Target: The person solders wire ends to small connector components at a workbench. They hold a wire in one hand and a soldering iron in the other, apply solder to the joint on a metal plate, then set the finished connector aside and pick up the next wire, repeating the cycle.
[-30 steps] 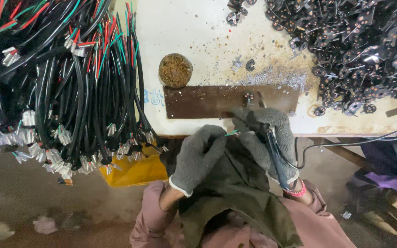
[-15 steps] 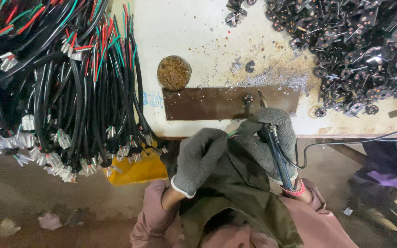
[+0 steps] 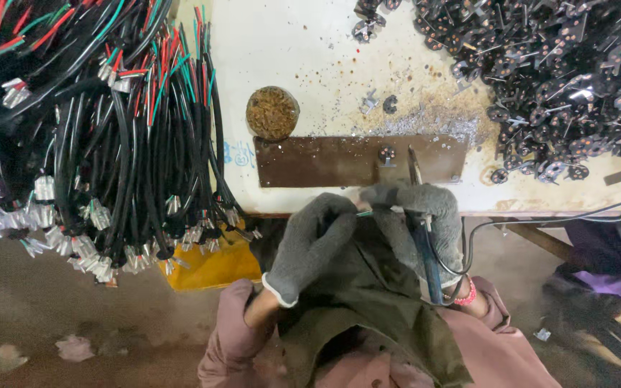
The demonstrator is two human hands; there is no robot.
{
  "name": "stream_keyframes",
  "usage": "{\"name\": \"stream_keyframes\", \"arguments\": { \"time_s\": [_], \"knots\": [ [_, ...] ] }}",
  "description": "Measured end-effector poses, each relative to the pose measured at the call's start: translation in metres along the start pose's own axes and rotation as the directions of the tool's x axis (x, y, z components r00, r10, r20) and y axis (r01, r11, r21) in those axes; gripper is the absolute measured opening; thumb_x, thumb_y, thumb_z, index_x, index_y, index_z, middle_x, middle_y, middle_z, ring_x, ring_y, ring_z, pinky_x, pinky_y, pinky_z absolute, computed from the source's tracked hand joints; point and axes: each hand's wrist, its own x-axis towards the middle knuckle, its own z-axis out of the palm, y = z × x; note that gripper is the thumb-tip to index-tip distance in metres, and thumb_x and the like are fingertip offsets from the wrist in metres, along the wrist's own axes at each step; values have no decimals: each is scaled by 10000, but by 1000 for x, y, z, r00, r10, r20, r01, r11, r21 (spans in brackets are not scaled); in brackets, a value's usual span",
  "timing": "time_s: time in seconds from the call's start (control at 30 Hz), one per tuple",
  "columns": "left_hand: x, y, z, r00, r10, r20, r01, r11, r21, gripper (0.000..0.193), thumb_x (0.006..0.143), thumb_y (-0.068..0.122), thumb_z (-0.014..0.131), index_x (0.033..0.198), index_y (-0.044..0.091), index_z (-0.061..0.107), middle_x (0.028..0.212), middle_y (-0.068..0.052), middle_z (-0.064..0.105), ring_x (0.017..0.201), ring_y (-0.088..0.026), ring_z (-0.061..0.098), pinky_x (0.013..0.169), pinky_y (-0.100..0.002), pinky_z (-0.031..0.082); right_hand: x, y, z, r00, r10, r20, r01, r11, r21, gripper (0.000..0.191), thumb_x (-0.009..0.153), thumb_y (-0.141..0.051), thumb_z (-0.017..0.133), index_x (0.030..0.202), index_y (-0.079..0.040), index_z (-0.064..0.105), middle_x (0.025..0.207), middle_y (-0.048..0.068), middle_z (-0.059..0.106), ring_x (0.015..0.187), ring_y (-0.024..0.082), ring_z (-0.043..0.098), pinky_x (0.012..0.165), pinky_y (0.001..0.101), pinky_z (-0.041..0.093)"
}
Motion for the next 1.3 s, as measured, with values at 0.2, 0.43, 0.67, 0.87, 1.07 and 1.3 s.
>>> {"name": "stream_keyframes", "arguments": {
  "time_s": [0.2,0.43,0.67,0.87,1.07,1.3],
  "knots": [
    [-6,-1,4,929,366,-51,-329,882,338,160,950,91,702,1099,36,681,1008,-130,721,891,-244,709,781,-325,559,-3,-11,7,997,-51,55,72,864,-498,584,795,51,809,1274,-67,496,1223,192,628,1066,272,687,867,400,587],
    [-7,-3,19,968,161,-194,-152,987,61,112,951,44,704,1060,16,714,844,-84,707,741,-75,593,691,-265,531,0,-2,13,996,-36,79,51,979,-197,591,859,47,819,1320,-77,470,1151,142,681,1054,237,726,905,355,608],
    [-6,-4,11,974,218,-58,-213,973,83,175,953,61,701,1121,10,698,879,-41,710,776,-36,588,715,-244,537,-1,-9,7,998,57,37,-48,976,-213,626,869,29,791,1370,-62,426,1154,147,691,1064,237,736,911,363,618],
    [-4,-7,22,989,65,-129,-81,989,-125,108,970,73,688,1053,3,700,804,-22,668,735,-47,570,673,-246,512,0,0,14,997,-47,-58,7,835,-551,638,792,21,852,1273,-76,444,1100,124,667,983,219,680,824,356,576],
    [-2,-9,15,982,184,-36,-184,983,10,118,965,65,676,1057,-7,698,823,17,680,743,-40,597,675,-242,518,-2,-1,9,998,11,-65,-28,963,-269,603,830,68,813,1295,-57,450,1086,93,637,964,191,685,825,344,617],
    [-4,-22,33,986,22,-163,-68,956,-284,68,993,60,652,1018,4,682,813,26,671,717,-36,557,642,-233,475,0,-1,10,990,85,-117,-131,869,-477,421,816,33,847,1116,-42,562,966,99,669,847,198,677,746,334,576]
  ]
}}
